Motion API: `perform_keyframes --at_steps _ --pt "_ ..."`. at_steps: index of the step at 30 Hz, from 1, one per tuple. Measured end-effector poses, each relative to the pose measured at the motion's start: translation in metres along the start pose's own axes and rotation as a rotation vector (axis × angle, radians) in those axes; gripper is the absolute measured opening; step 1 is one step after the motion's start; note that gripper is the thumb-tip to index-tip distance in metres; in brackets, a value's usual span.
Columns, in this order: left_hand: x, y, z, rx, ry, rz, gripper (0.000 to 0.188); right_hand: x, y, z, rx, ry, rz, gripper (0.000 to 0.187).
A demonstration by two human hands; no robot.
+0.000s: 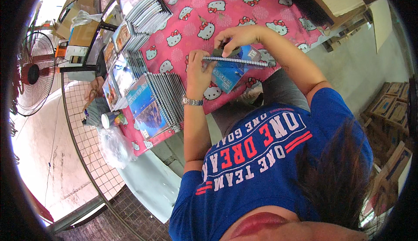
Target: The person manually feeds a plastic spiral through the pre-punched holes of printed booklets to bind them and then stacks the finished items.
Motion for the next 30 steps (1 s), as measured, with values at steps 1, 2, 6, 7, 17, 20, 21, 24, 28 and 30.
perform_keyframes --at_steps 1,2,6,7,17,20,21,24,28,30 --pt "-0.003 0.0 0.001 -0.012 0.059 -0.035 0.034 -0.007 -0.001 0.006 -0.02 -0.43 -0.121 0.047" --pt "-0.006 0.0 0.002 -0.025 0.119 -0.069 0.034 -0.012 0.001 0.005 -0.064 -0.491 -0.183 0.046" --pt "-0.02 -0.002 0.007 -0.086 0.229 -0.115 0.034 -0.009 0.003 0.004 -0.01 -0.269 -0.155 0.045" --pt "-0.024 -0.001 0.008 -0.081 0.243 -0.118 0.034 -0.008 0.001 0.0 0.057 -0.085 -0.078 0.046" --pt "-0.021 -0.002 0.004 -0.012 0.257 -0.159 0.029 -0.007 -0.011 0.006 -0.084 -0.43 -0.15 0.037" --pt "-0.024 0.001 0.002 0.018 0.313 -0.234 0.023 0.048 -0.012 -0.026 0.145 0.156 0.187 0.044" --pt "-0.029 0.004 0.002 0.038 0.36 -0.273 0.02 0.06 -0.005 -0.043 0.275 0.307 0.277 0.054" --pt "-0.034 0.012 0.0 0.091 0.47 -0.372 0.015 0.078 0.043 -0.08 0.745 0.836 0.295 0.059" --pt "-0.033 0.024 -0.001 0.269 0.524 -0.43 0.019 0.066 0.083 -0.11 0.949 0.191 0.003 0.055" --pt "-0.038 0.035 0.003 0.358 0.542 -0.439 0.022 -0.002 0.075 -0.091 0.731 0.375 0.016 0.05"
Point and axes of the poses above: each hand's wrist, its own y-axis away from the middle knuckle, its own z-axis out of the palm, x = y × z, the point moved 6 cm from there along -y, towards the middle knuckle, and after that the axes turned 1 degree about y, right-handed, at the moved point
